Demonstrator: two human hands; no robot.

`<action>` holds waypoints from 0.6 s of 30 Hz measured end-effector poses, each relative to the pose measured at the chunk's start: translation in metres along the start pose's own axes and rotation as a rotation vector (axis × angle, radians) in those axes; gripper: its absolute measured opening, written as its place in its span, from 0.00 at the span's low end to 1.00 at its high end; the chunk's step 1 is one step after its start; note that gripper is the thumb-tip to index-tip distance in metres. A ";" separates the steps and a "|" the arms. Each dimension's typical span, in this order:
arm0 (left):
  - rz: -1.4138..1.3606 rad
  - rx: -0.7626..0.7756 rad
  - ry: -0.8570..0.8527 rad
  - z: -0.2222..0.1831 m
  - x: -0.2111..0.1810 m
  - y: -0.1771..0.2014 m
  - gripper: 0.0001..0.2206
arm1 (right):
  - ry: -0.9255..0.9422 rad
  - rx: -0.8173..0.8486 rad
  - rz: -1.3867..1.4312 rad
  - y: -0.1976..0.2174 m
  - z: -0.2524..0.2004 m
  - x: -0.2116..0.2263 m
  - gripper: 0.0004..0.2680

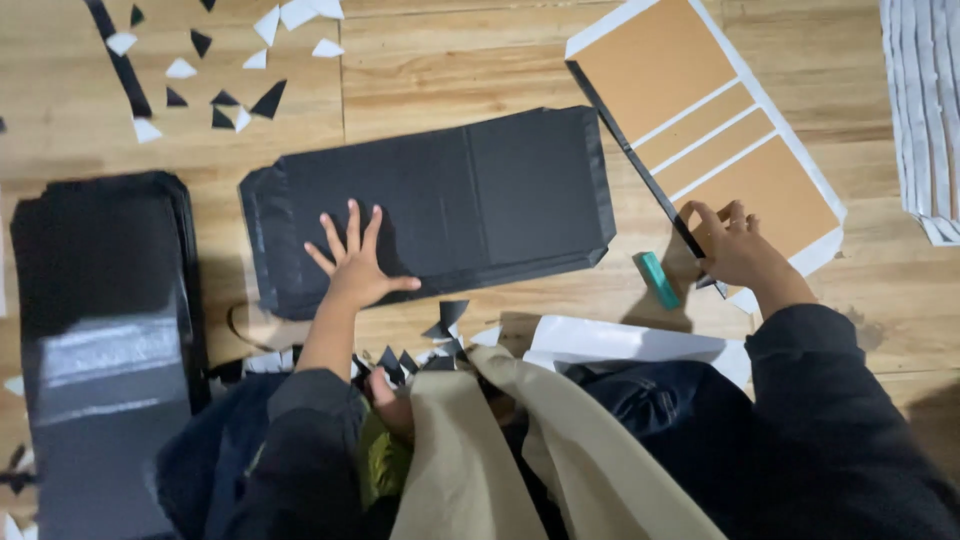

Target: Manually assembling folders by applying adhesive to black covers and inserting cardboard panels.

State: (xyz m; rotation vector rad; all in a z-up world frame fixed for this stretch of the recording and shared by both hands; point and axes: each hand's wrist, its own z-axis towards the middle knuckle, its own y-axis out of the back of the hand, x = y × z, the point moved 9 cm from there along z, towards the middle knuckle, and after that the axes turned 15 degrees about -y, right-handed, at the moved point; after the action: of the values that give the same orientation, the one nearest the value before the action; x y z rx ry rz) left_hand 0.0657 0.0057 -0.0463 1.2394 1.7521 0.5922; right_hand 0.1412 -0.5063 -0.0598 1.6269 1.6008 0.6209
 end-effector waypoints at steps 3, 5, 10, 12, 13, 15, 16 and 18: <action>0.076 0.009 -0.009 -0.008 -0.007 0.002 0.51 | 0.093 -0.125 -0.031 0.002 -0.003 0.006 0.29; 0.119 -0.047 -0.049 -0.011 -0.005 -0.013 0.46 | 0.151 -0.185 0.001 -0.005 0.005 0.004 0.31; 0.141 -0.009 -0.226 -0.053 -0.017 -0.026 0.40 | 0.033 -0.235 -0.027 -0.012 0.002 0.011 0.30; 0.099 0.158 -0.209 -0.083 -0.020 -0.024 0.33 | 0.036 -0.345 -0.182 -0.015 0.007 0.015 0.29; 0.102 0.157 -0.206 -0.098 -0.005 -0.028 0.33 | 0.039 -0.347 -0.178 -0.009 0.001 0.021 0.29; 0.103 -0.021 -0.284 -0.117 0.013 -0.021 0.29 | -0.008 -0.182 0.069 -0.004 -0.010 0.016 0.31; 0.110 -0.019 -0.299 -0.119 0.044 -0.042 0.29 | -0.023 -0.185 0.078 -0.014 -0.009 0.008 0.31; 0.134 -0.643 -0.497 -0.139 0.088 -0.034 0.22 | 0.038 -0.747 0.446 0.015 -0.034 -0.021 0.20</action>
State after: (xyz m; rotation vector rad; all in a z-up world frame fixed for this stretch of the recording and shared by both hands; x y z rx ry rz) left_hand -0.0806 0.0878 -0.0381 0.9368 0.9589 0.7688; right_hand 0.1220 -0.5194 -0.0239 1.3753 0.8417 1.3012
